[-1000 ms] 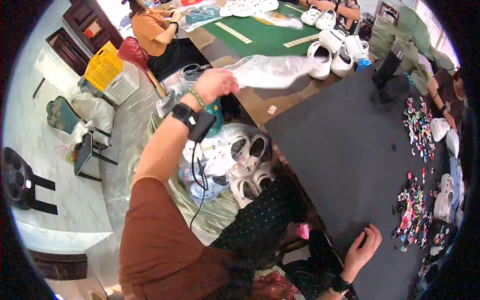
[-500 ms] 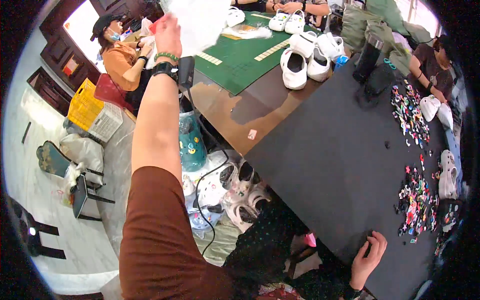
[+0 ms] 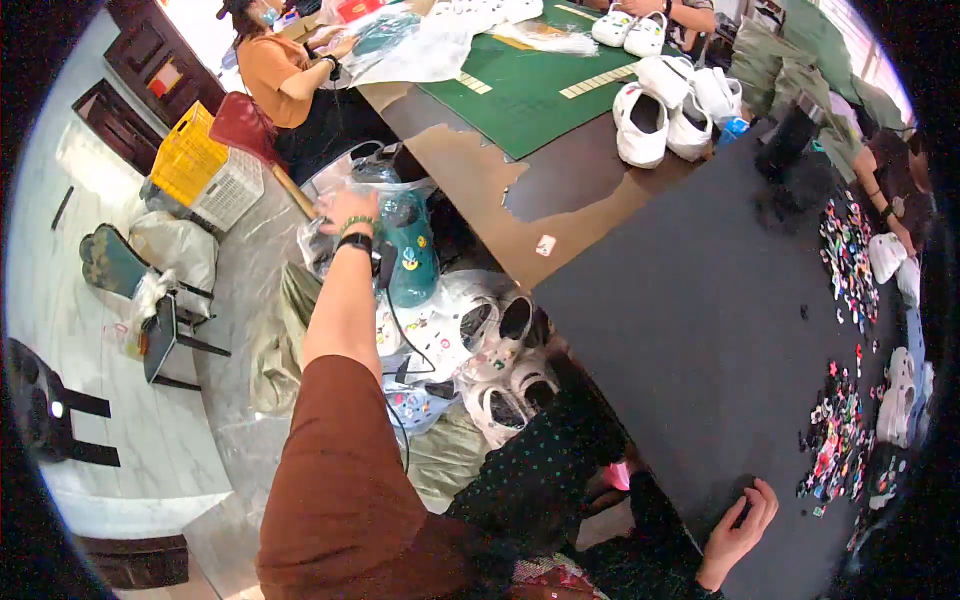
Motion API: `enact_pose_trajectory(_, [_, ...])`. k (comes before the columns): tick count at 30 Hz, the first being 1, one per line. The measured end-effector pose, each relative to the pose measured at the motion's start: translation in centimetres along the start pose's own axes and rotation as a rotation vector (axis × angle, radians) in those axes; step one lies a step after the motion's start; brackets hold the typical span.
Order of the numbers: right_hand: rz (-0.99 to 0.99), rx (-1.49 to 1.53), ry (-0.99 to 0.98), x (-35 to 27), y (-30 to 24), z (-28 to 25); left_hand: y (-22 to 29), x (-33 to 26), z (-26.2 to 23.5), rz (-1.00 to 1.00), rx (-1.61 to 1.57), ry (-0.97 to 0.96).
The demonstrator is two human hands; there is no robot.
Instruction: Apply decorative charms (Jibbitz) to clog-style shoes and organize them into bags.
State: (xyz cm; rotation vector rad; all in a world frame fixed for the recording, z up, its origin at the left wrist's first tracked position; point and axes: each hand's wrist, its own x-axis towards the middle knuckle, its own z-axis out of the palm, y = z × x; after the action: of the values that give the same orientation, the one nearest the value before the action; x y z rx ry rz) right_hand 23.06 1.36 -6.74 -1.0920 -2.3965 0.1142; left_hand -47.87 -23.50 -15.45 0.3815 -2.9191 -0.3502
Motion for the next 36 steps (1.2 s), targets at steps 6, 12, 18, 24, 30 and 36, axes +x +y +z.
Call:
enact_pose_trajectory(6, [-0.008, 0.032, -0.013, 0.0, 0.7, 0.7, -12.0, 1.5, 5.1, -0.107, -0.127, -0.177])
enact_pose_trajectory(12, [-0.005, -0.013, 0.026, -0.3, 0.5, 0.3, -10.2, -3.0, 6.3, 0.083, -0.162, -0.016])
enact_pose_trajectory(18, [-0.057, 0.017, 0.052, -0.2, 1.3, 1.0, -12.9, -5.8, 3.5, 0.101, -0.534, 0.187])
enact_pose_trajectory(24, [-0.047, 0.067, 0.066, -0.5, 1.0, 0.6, -12.5, -7.9, -2.6, 0.151, -1.039, 0.311])
enact_pose_trajectory(30, [-0.062, 0.083, 0.091, -0.4, 1.3, 0.9, -8.3, -9.7, -14.9, 0.531, -0.947, 0.270])
enact_pose_trajectory(36, [-0.096, 0.108, 0.176, -0.7, 0.8, 0.3, 3.1, -19.7, -25.5, 0.997, -1.168, -0.096])
